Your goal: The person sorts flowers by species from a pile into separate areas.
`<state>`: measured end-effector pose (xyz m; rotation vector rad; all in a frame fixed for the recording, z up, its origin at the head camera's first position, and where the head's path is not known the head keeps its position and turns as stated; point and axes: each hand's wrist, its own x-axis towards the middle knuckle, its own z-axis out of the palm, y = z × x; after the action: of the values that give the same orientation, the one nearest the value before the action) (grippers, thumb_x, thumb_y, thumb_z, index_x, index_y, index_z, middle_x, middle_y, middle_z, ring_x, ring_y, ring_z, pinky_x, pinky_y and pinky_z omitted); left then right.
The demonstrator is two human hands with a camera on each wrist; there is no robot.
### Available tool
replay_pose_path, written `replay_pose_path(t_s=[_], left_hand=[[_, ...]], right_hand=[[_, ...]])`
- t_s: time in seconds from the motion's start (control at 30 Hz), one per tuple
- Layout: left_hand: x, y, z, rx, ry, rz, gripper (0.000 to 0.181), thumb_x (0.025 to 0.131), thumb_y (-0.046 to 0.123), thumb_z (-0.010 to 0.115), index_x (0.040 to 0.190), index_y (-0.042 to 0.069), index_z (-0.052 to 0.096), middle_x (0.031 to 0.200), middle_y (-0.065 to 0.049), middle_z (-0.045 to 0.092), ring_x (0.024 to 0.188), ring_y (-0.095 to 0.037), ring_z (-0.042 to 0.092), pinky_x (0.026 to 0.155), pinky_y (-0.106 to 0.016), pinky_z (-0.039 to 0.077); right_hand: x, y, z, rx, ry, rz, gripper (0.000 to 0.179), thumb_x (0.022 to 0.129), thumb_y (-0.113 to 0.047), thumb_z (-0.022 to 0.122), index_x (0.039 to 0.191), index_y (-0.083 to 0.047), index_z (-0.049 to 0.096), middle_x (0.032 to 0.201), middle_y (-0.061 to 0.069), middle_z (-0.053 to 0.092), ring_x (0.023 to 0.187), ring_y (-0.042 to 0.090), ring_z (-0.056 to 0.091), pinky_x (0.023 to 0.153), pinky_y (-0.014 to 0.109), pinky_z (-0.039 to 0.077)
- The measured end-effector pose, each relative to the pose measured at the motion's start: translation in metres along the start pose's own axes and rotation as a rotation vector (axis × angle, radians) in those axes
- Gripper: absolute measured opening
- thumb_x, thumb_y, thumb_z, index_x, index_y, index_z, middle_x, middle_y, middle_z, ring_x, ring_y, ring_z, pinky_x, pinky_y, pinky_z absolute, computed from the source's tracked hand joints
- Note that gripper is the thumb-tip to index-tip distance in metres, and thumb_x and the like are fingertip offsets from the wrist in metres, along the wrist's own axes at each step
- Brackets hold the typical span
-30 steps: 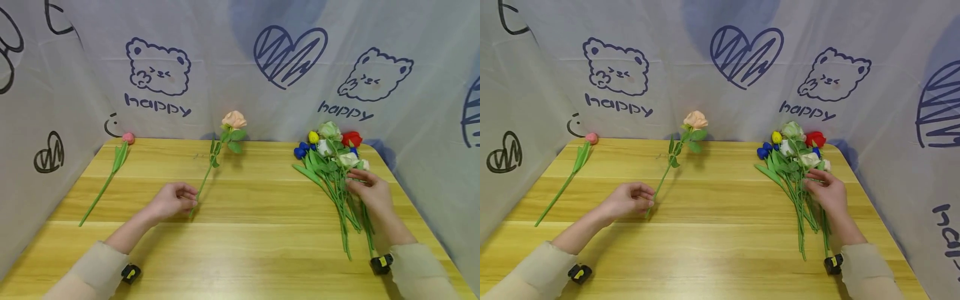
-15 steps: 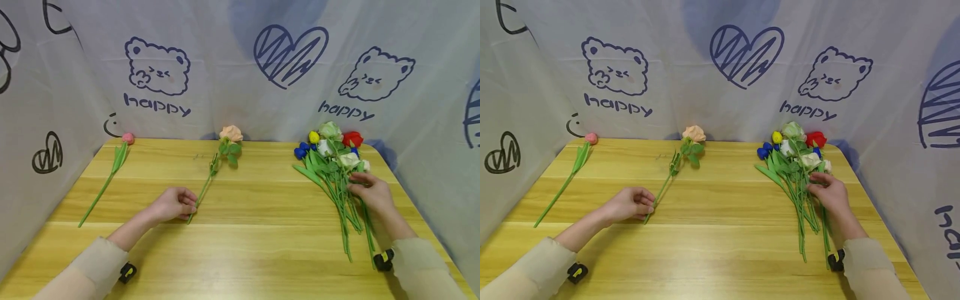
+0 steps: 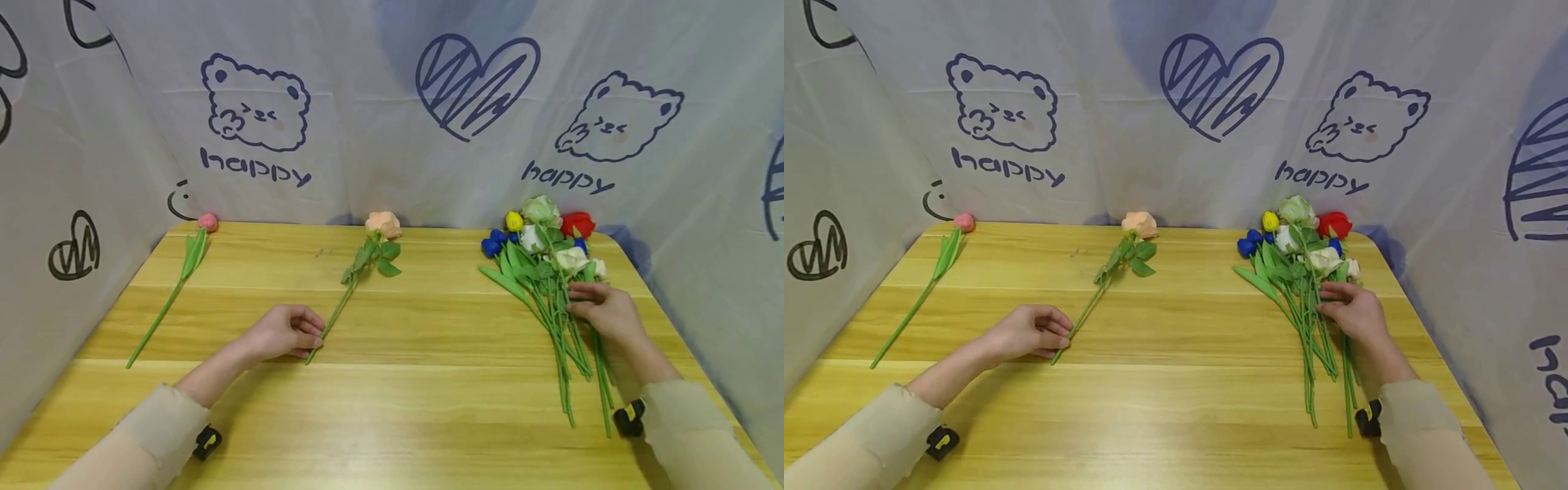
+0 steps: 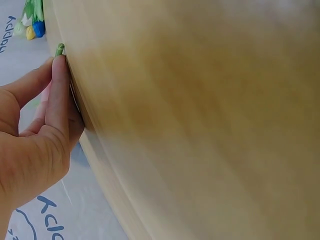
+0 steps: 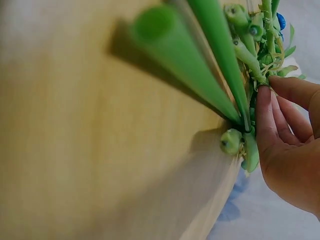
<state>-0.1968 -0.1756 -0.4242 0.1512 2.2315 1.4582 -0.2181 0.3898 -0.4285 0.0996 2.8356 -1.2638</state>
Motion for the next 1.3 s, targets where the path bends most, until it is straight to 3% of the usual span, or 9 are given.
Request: replay_pose_path(t_s=[0.2, 0.5, 0.73, 0.93, 1.17, 1.3], left_hand=[[-0.001, 0.002, 0.0, 0.008, -0.01, -0.004, 0.025, 0.095, -0.002, 0.073, 0.118, -0.007, 0.065, 0.1, -0.014, 0.065, 0.084, -0.02, 0.068, 0.074, -0.034, 0.065], [-0.001, 0.002, 0.002, 0.017, -0.012, 0.006, 0.023, 0.095, -0.002, 0.073, 0.116, -0.007, 0.064, 0.097, -0.013, 0.063, 0.082, -0.02, 0.067, 0.071, -0.033, 0.065], [0.0, 0.001, 0.003, 0.023, -0.008, 0.008, 0.022, 0.095, -0.003, 0.073, 0.115, -0.007, 0.065, 0.095, -0.013, 0.062, 0.08, -0.019, 0.067, 0.069, -0.031, 0.064], [-0.003, 0.003, -0.001, 0.016, -0.008, 0.019, 0.025, 0.096, -0.001, 0.072, 0.118, -0.008, 0.065, 0.099, -0.014, 0.063, 0.084, -0.021, 0.067, 0.073, -0.034, 0.065], [-0.005, 0.007, -0.006, -0.018, 0.014, 0.048, 0.033, 0.099, 0.005, 0.069, 0.126, -0.011, 0.06, 0.11, -0.018, 0.064, 0.093, -0.024, 0.068, 0.083, -0.038, 0.065], [-0.004, 0.015, -0.008, -0.05, 0.056, 0.085, 0.037, 0.1, 0.009, 0.068, 0.13, -0.011, 0.059, 0.116, -0.02, 0.064, 0.098, -0.03, 0.069, 0.084, -0.041, 0.064]], right_hand=[[0.002, -0.006, -0.001, -0.038, -0.026, 0.032, 0.051, 0.102, -0.015, 0.066, 0.146, 0.008, 0.053, 0.136, 0.031, 0.062, 0.082, -0.01, 0.059, 0.072, 0.02, 0.059], [0.0, -0.005, -0.001, 0.041, -0.026, 0.062, 0.05, 0.103, -0.009, 0.064, 0.147, 0.01, 0.051, 0.136, 0.033, 0.059, 0.083, -0.005, 0.064, 0.074, 0.023, 0.062], [-0.002, -0.002, -0.002, 0.083, 0.006, 0.039, 0.05, 0.1, -0.008, 0.066, 0.146, 0.009, 0.053, 0.132, 0.03, 0.063, 0.082, -0.004, 0.066, 0.073, 0.023, 0.062], [-0.004, -0.005, -0.006, 0.069, 0.065, 0.007, 0.05, 0.099, -0.012, 0.07, 0.144, 0.005, 0.057, 0.126, 0.019, 0.07, 0.081, -0.007, 0.064, 0.07, 0.02, 0.06], [-0.008, -0.017, -0.009, 0.097, 0.087, -0.006, 0.054, 0.101, -0.021, 0.07, 0.148, -0.001, 0.056, 0.114, -0.013, 0.069, 0.088, -0.011, 0.061, 0.076, 0.019, 0.06], [-0.013, -0.031, -0.006, 0.141, 0.111, -0.018, 0.055, 0.1, -0.023, 0.071, 0.149, -0.003, 0.055, 0.109, -0.022, 0.068, 0.092, -0.009, 0.06, 0.077, 0.016, 0.059]])
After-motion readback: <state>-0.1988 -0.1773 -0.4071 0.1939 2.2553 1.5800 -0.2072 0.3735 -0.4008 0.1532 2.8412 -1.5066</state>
